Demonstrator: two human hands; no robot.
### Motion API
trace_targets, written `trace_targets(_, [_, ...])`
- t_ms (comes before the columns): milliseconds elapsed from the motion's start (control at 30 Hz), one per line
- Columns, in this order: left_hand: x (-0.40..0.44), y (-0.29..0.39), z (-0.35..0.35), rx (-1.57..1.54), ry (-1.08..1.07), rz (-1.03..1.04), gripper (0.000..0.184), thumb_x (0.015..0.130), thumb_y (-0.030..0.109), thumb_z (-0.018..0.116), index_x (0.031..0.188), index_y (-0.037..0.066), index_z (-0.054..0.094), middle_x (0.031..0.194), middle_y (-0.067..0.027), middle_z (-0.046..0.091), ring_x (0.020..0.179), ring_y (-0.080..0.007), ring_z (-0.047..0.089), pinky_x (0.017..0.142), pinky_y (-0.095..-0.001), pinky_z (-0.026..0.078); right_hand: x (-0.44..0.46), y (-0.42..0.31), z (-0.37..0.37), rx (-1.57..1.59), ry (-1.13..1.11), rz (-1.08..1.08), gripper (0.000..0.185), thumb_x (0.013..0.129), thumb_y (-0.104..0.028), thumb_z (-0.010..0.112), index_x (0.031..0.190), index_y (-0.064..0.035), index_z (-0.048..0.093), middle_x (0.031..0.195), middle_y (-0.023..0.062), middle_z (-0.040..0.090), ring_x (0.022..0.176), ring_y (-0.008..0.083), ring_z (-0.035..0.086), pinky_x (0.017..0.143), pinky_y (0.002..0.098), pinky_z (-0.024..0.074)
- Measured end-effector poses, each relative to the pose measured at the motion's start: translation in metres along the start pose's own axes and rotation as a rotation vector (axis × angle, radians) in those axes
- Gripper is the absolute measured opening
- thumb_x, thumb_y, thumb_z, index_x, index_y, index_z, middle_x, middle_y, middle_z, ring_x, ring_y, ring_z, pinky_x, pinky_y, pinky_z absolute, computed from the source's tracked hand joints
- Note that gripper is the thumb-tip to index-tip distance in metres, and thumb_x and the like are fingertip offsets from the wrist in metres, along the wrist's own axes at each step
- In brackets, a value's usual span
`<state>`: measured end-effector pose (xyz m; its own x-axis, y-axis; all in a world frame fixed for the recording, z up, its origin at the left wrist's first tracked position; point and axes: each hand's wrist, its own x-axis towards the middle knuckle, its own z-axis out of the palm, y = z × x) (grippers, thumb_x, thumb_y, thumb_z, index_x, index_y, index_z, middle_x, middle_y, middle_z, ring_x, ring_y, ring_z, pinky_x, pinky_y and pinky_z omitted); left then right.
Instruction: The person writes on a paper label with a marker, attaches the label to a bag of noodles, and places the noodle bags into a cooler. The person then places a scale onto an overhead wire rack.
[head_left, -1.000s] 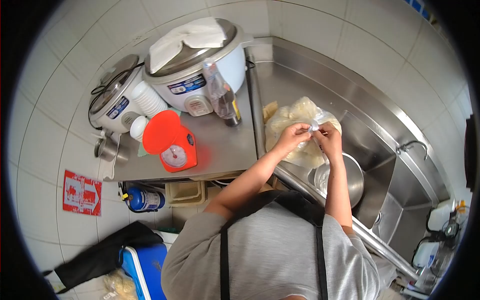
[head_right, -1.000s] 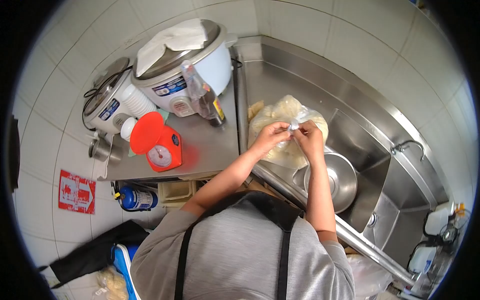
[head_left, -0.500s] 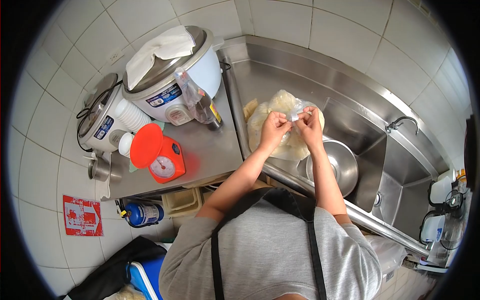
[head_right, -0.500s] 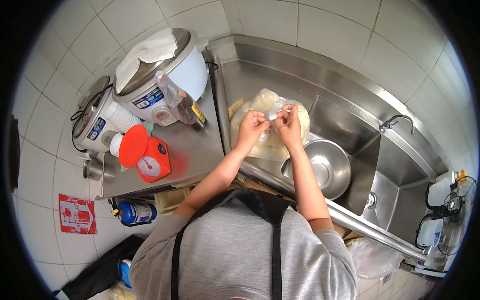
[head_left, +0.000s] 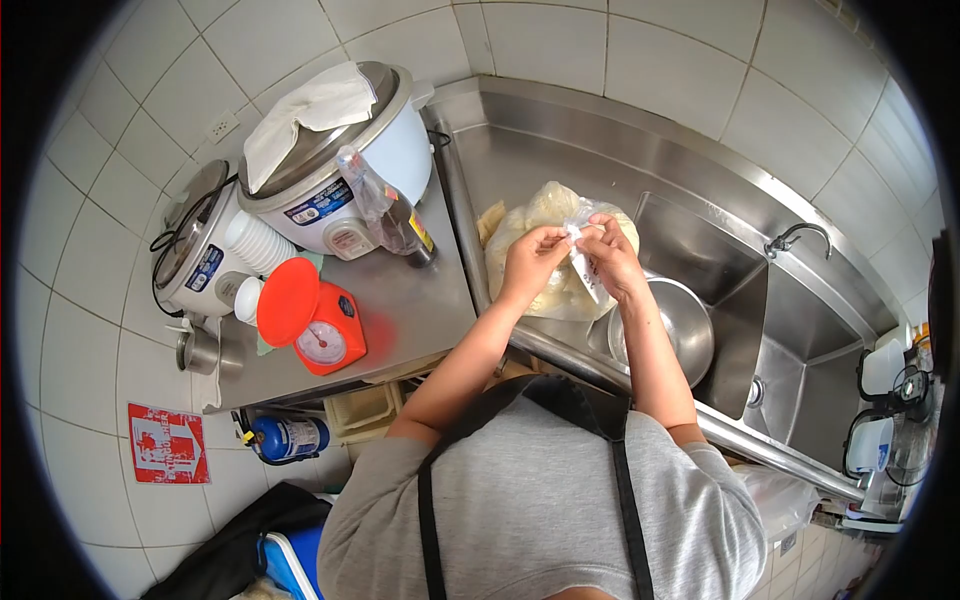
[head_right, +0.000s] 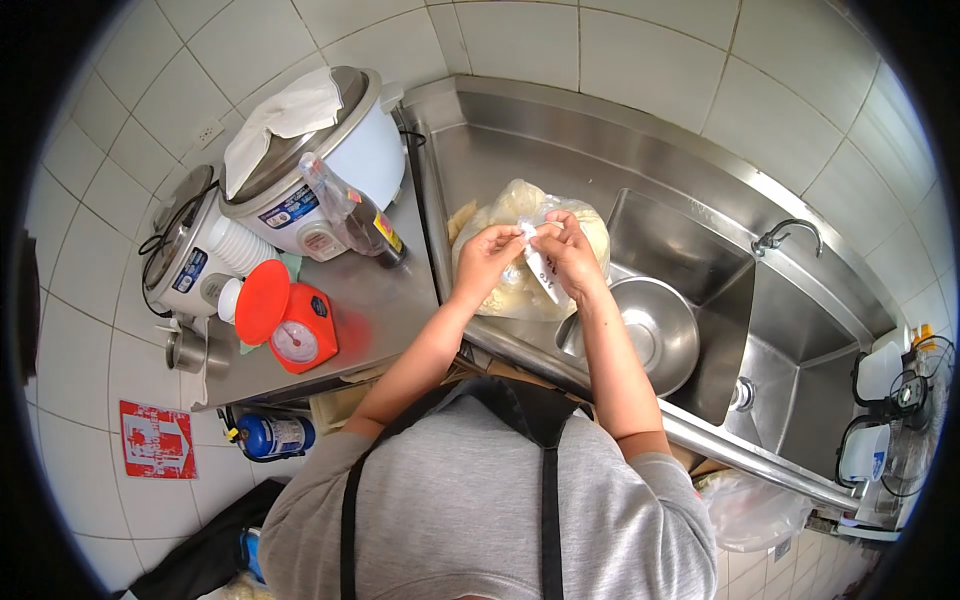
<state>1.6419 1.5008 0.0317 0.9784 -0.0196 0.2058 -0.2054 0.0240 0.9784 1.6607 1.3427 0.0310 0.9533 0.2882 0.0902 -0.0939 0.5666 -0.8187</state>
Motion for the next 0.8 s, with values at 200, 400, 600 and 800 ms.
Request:
trace_targets(200, [-0.003, 0.011, 0.002, 0.146, 0.05, 0.12, 0.024, 0.084, 0.007, 0.067, 0.105, -0.003, 0.062, 0.09, -0.0055, 0.065, 0.078, -0.0095, 0.061, 0.071, -0.022, 0.05, -0.001, 0.017, 0.016, 0.095, -0.104, -0.087, 0.033, 0.084, 0.004, 0.056, 0.111, -0.0064, 0.041, 0.096, 0.0088, 0.064, 0.092, 0.0145, 0.058, 0.085, 0.0294, 0.0425])
trace_targets(400, [-0.012, 0.029, 0.007, 0.306, 0.166, 0.274, 0.011, 0.081, 0.003, 0.067, 0.09, -0.001, 0.063, 0.083, -0.0086, 0.062, 0.072, -0.0146, 0.064, 0.066, -0.0258, 0.052, -0.017, 0.02, 0.035, -0.095, 0.064, -0.226, 0.04, 0.082, 0.009, 0.054, 0.116, -0.0069, 0.04, 0.095, 0.0052, 0.059, 0.087, 0.0111, 0.054, 0.078, 0.0242, 0.0423])
trace_targets(600, [-0.01, 0.035, 0.004, 0.469, 0.176, 0.395, 0.008, 0.078, 0.004, 0.069, 0.082, 0.001, 0.063, 0.077, -0.0091, 0.061, 0.067, -0.0174, 0.063, 0.058, -0.0279, 0.049, -0.021, 0.024, 0.034, -0.482, 0.123, -0.276, 0.041, 0.077, 0.013, 0.062, 0.11, -0.0049, 0.045, 0.099, 0.0034, 0.051, 0.076, 0.007, 0.053, 0.066, 0.0192, 0.0428])
trace_targets(800, [0.011, 0.027, -0.006, 0.505, 0.18, 0.497, 0.01, 0.08, 0.006, 0.067, 0.08, 0.0, 0.059, 0.075, -0.009, 0.061, 0.063, -0.0164, 0.059, 0.057, -0.028, 0.046, -0.012, 0.01, 0.025, -0.331, 0.101, -0.131, 0.033, 0.076, 0.011, 0.066, 0.099, -0.0024, 0.046, 0.069, -0.0012, 0.051, 0.061, 0.0043, 0.048, 0.057, 0.0186, 0.0406])
